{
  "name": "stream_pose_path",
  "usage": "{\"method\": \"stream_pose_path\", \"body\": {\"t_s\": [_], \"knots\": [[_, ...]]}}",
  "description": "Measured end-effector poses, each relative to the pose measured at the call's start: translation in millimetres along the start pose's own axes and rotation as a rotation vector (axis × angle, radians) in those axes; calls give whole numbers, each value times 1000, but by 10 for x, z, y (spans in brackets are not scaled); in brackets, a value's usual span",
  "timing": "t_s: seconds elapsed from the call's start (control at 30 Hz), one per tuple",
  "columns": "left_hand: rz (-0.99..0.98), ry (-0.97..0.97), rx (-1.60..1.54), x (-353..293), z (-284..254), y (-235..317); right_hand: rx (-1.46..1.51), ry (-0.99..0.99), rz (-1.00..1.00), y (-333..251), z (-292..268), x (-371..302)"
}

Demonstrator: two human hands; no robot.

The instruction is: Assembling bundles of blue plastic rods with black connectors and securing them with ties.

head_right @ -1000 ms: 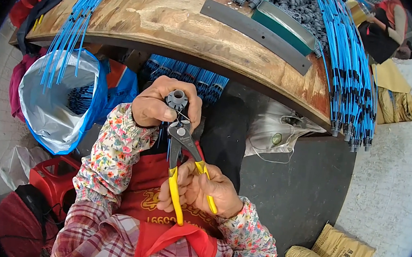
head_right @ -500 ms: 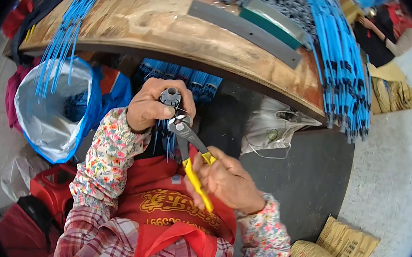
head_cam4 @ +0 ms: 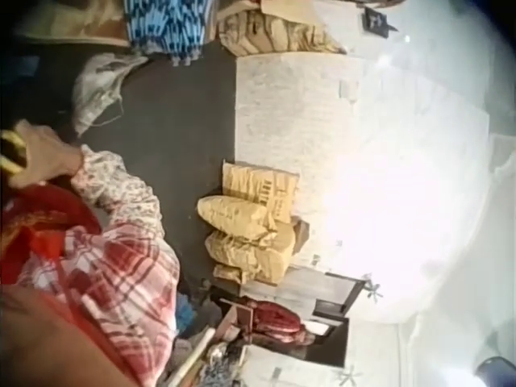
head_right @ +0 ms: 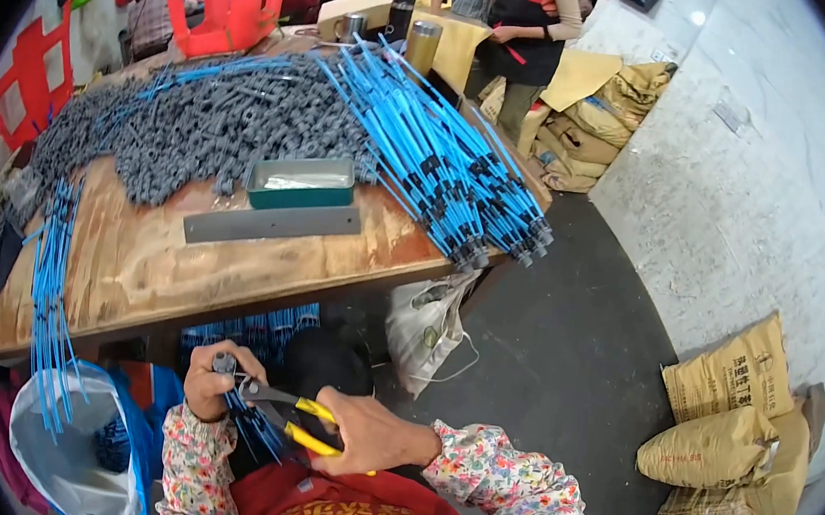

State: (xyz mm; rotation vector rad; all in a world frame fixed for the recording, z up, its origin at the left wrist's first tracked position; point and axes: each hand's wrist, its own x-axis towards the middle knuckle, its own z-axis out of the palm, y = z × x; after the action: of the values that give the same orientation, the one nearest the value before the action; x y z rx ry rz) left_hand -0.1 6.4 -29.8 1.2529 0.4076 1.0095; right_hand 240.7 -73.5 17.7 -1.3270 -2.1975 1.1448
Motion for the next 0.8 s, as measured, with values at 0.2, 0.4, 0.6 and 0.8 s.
{"method": "stream_pose_path", "body": {"t_s": [0.2, 0.4, 0.6, 0.8], "knots": [[33, -81, -30, 82, 1, 51, 1166, -443, 18, 167, 125, -9], [33, 16, 90, 162, 34, 13, 978, -384, 153, 199, -102, -3], [-29, 144, 181, 117, 108, 61, 237, -36, 155, 101, -78, -5], [28, 68, 152, -86, 12, 77, 82, -53, -26, 72, 119, -26]]}}
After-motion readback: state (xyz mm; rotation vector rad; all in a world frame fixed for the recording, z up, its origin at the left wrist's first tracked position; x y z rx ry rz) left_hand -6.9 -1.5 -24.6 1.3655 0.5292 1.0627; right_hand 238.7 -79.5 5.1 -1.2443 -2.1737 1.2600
